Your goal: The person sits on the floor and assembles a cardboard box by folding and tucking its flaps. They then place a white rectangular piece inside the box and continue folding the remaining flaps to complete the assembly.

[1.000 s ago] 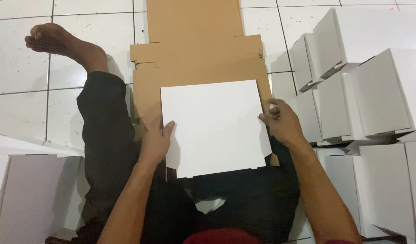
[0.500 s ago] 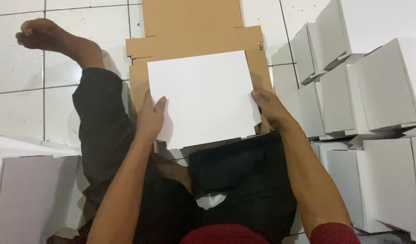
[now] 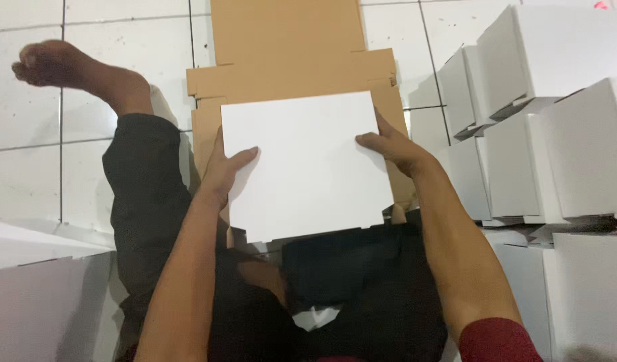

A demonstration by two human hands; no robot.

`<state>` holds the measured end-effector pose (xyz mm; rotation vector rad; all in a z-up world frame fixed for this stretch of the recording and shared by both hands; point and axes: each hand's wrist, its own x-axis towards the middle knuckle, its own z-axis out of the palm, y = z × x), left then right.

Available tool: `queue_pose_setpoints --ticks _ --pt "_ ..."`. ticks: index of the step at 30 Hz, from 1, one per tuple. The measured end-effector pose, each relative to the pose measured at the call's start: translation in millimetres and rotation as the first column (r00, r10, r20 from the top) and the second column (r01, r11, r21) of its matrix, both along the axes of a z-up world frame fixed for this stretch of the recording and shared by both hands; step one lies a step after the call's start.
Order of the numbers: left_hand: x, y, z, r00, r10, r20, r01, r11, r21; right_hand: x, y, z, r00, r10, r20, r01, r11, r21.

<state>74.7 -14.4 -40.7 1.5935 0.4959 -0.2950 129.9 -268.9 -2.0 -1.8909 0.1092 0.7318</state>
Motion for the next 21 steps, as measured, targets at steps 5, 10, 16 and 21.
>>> queue_pose_setpoints --ticks 5,10,16,21 --pt "0.9 6.6 2.4 0.994 0.065 -0.086 -0.067 0.998 -0.020 -4.3 6.9 -1.6 0.995 -0.104 -0.008 0.104 0.988 0.117" --pt "4.4 1.6 -25.1 0.996 0.071 0.047 -0.067 0.995 -0.069 -3.5 7.0 -3.7 0.997 -0.078 0.009 0.077 0.994 0.076" --pt "-3.9 1.8 -30.6 0.976 0.036 0.214 -0.035 0.999 -0.005 -17.3 -7.9 -13.6 0.989 -0.002 0.145 0.032 0.977 -0.211" --pt "-1.2 12.6 -43.3 0.992 -0.005 0.123 -0.028 0.963 0.269 -62.5 -45.2 -13.2 0.989 0.017 0.147 0.016 0.975 -0.221"
